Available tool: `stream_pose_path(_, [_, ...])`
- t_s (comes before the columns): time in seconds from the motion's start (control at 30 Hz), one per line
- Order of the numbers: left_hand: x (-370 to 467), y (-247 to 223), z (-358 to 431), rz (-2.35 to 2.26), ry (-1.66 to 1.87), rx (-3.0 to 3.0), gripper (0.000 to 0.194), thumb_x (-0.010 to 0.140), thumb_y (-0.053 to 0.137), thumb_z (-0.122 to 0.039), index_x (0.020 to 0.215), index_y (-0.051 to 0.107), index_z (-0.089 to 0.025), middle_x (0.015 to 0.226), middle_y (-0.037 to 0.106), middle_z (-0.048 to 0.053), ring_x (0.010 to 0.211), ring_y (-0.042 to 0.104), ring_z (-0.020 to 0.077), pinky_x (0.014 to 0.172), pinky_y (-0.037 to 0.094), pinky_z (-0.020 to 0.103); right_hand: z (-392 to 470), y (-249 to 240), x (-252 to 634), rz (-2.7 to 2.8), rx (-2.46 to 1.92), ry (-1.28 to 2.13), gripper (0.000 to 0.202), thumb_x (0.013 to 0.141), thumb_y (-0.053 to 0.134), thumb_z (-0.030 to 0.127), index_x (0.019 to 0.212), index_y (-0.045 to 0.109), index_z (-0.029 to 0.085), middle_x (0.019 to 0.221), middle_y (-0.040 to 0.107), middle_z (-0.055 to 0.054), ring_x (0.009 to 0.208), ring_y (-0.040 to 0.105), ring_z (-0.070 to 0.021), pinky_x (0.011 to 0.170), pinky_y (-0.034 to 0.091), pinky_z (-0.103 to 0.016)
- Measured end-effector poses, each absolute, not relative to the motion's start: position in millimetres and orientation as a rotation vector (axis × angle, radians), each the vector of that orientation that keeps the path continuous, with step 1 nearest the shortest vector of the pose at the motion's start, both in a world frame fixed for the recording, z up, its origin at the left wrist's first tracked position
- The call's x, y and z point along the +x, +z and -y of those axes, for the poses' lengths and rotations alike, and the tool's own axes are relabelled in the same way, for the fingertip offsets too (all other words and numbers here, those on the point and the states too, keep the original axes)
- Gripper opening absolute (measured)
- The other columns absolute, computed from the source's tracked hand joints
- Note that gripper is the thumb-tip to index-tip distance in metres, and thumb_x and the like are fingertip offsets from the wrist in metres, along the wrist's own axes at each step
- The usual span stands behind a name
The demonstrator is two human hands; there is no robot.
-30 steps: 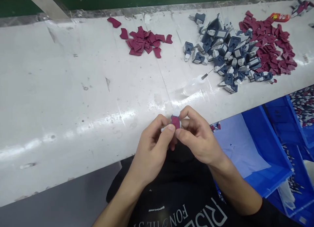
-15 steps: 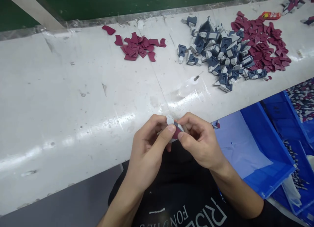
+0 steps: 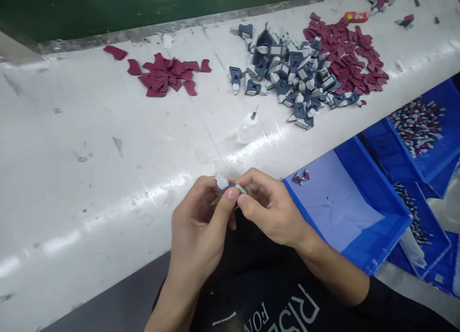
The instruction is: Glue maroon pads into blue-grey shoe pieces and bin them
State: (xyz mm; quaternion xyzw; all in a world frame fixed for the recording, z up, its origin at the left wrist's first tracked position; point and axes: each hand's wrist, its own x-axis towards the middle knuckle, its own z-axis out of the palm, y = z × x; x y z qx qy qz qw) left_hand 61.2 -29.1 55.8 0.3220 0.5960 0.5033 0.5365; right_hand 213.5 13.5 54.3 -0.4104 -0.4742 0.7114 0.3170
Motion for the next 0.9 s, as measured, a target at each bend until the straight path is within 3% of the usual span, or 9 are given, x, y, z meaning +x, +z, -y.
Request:
stream_pose_path(0.1, [62.8, 57.3, 28.4, -1.466, 1.173, 0.792, 0.014, 0.101, 0.081, -0.043, 0.099, 0.077, -0.03, 0.1, 0.075, -0.003, 0.06, 0.064, 0.0081, 0.047, 0.056, 0.021, -9.6, 51.3, 214.7, 1.207, -0.953, 1.917, 0.01, 0.106, 0.073, 0.027, 0.115, 0.071, 0.024, 0.082, 0.074, 0.004, 0.069, 0.073, -0.0135, 0.067, 0.061, -0.028])
stream_pose_path(0.23, [61.0, 65.7, 31.0, -1.525, 0.962, 0.94, 0.019, 0.101, 0.078, -0.049, 0.112, 0.079, -0.034, 0.095, 0.078, -0.003, 0.065, 0.071, 0.0112, 0.063, 0.065, 0.026, -1.5, 43.4, 244.5, 1.262, -0.942, 1.749, 0.008, 0.108, 0.07, 0.03, 0.111, 0.074, 0.023, 0.08, 0.075, 0.003, 0.058, 0.066, -0.01, 0.058, 0.058, -0.024])
stream_pose_path(0.37, [51.4, 65.6, 34.0, -1.788, 0.945, 0.972, 0.035, 0.095, 0.08, -0.056, 0.124, 0.077, -0.036, 0.113, 0.081, 0.001, 0.098, 0.08, 0.0212, 0.084, 0.069, 0.034, 1.6, 14.5, 317.1, 1.288, -1.389, 1.392, 0.023, 0.093, 0.076, 0.045, 0.091, 0.074, 0.022, 0.065, 0.07, 0.002, 0.047, 0.059, -0.013, 0.047, 0.052, -0.027])
stream_pose_path(0.43, [45.2, 60.7, 32.7, -1.861, 0.955, 0.957, 0.037, 0.093, 0.081, -0.057, 0.123, 0.076, -0.035, 0.111, 0.081, 0.001, 0.101, 0.079, 0.0229, 0.088, 0.068, 0.038, -3.2, -9.1, 355.0, 1.203, -1.837, 1.202, 0.034, 0.079, 0.078, 0.056, 0.08, 0.071, 0.023, 0.056, 0.064, 0.003, 0.042, 0.055, -0.0139, 0.045, 0.049, -0.03])
stream_pose_path(0.47, [42.5, 58.0, 31.3, -1.889, 0.961, 0.951, 0.037, 0.093, 0.08, -0.057, 0.123, 0.076, -0.035, 0.11, 0.081, 0.001, 0.1, 0.079, 0.0232, 0.087, 0.068, 0.038, -7.5, -22.6, 371.1, 1.167, -1.937, 1.138, 0.034, 0.078, 0.076, 0.056, 0.079, 0.071, 0.022, 0.057, 0.063, 0.002, 0.043, 0.054, -0.0139, 0.046, 0.048, -0.03])
stream_pose_path(0.63, [37.3, 53.7, 16.1, -1.881, 0.878, 1.132, 0.036, 0.097, 0.075, -0.059, 0.121, 0.074, -0.032, 0.113, 0.077, 0.004, 0.097, 0.075, 0.0251, 0.073, 0.064, 0.037, -40.8, -91.1, 414.6, 0.993, -2.235, 0.957, 0.037, 0.094, 0.065, 0.053, 0.089, 0.071, 0.017, 0.062, 0.062, 0.001, 0.046, 0.051, -0.0145, 0.043, 0.038, -0.029])
stream_pose_path(0.77, [26.6, 59.7, -9.9, -1.916, 0.774, 1.394, 0.027, 0.102, 0.066, -0.049, 0.12, 0.072, -0.029, 0.114, 0.074, 0.005, 0.095, 0.071, 0.0244, 0.086, 0.063, 0.045, -60.0, -127.4, 426.5, 0.965, -2.395, 0.884, 0.031, 0.106, 0.07, 0.047, 0.101, 0.069, 0.017, 0.077, 0.067, 0.003, 0.059, 0.059, -0.0126, 0.06, 0.052, -0.028])
stream_pose_path(0.9, [2.2, 63.8, -44.7, -2.033, 0.696, 1.565, 0.032, 0.101, 0.064, -0.041, 0.128, 0.069, -0.024, 0.125, 0.069, 0.011, 0.109, 0.07, 0.0297, 0.096, 0.062, 0.05, -65.4, -134.7, 435.3, 1.074, -2.509, 0.756, 0.035, 0.101, 0.075, 0.052, 0.088, 0.064, 0.02, 0.069, 0.065, 0.003, 0.062, 0.063, -0.0169, 0.068, 0.055, -0.033])
